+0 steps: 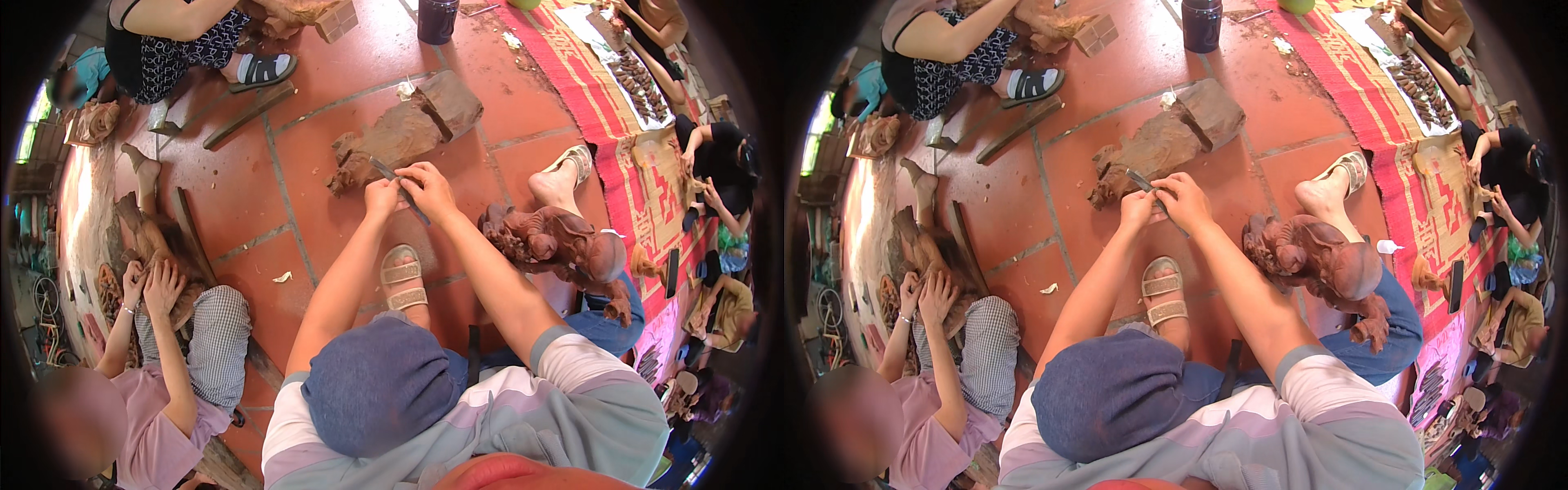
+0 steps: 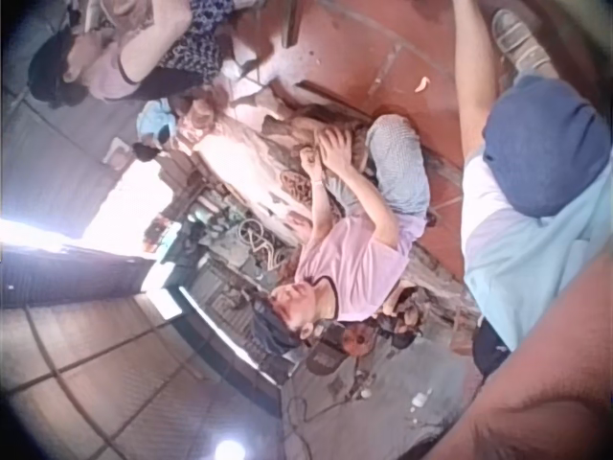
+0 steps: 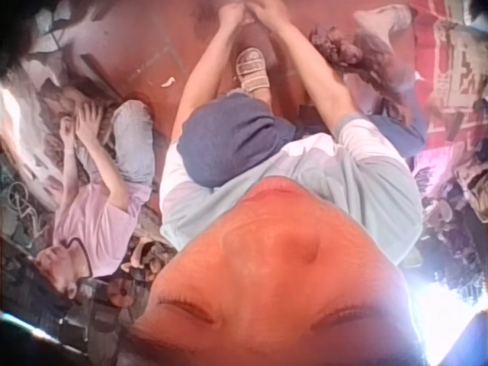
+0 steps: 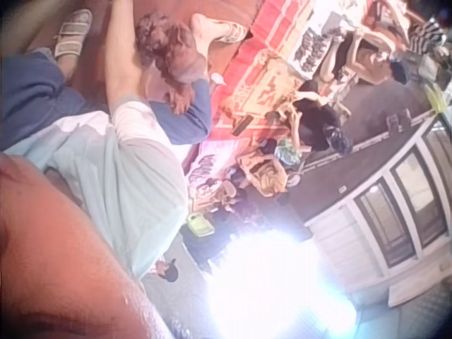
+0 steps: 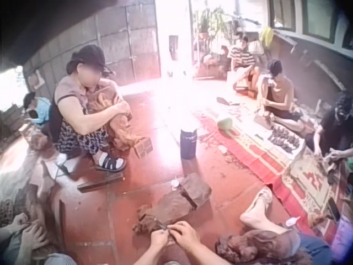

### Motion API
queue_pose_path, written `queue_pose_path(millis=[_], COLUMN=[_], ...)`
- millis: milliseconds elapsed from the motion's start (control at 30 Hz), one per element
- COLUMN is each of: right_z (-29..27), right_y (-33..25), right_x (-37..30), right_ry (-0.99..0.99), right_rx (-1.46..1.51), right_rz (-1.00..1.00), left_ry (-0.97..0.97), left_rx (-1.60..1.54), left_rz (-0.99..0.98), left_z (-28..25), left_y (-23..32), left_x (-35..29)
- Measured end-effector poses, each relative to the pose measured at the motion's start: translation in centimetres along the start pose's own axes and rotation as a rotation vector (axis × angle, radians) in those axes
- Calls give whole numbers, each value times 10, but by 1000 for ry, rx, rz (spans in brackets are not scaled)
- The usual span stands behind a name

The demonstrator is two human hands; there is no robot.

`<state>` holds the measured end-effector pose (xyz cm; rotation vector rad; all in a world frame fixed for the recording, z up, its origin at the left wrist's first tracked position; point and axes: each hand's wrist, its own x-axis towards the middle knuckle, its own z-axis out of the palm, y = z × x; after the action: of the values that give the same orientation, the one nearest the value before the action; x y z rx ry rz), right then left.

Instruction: The person sits on the floor and carves a piece of wood using a knife and a file. They hold the wood in their left hand and use the tools in their right hand to shape it. The person occasionally switches between the knife and the file to refine the wood's surface.

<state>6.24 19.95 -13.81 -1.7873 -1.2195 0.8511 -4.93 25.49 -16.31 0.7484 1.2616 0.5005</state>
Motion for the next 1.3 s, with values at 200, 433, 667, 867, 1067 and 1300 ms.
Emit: queue_pose_path(millis=[200, 433, 667, 867, 1067, 1300], right_z=[-1, 5, 6, -4, -2, 3], right_y=[-4, -2, -3, -3, -12, -5], right_x=[-2, 0, -1, 1, -1, -4], right_ry=[17, 101, 157, 52, 12, 132], right_rx=[-43, -183, -166, -44, -118, -137], right_rz=[-8, -37, 25, -25, -24, 52], left_ry=[20, -2, 45, -18, -6, 64], left_rx=[-5, -46, -8, -58, -43, 12], left_rz=[24, -13, 1, -5, 15, 29], left_z=[1, -3, -1, -3, 0, 6], left_y=[-4, -2, 1, -4, 1, 1], left_x=[1, 3, 4, 5, -3, 0])
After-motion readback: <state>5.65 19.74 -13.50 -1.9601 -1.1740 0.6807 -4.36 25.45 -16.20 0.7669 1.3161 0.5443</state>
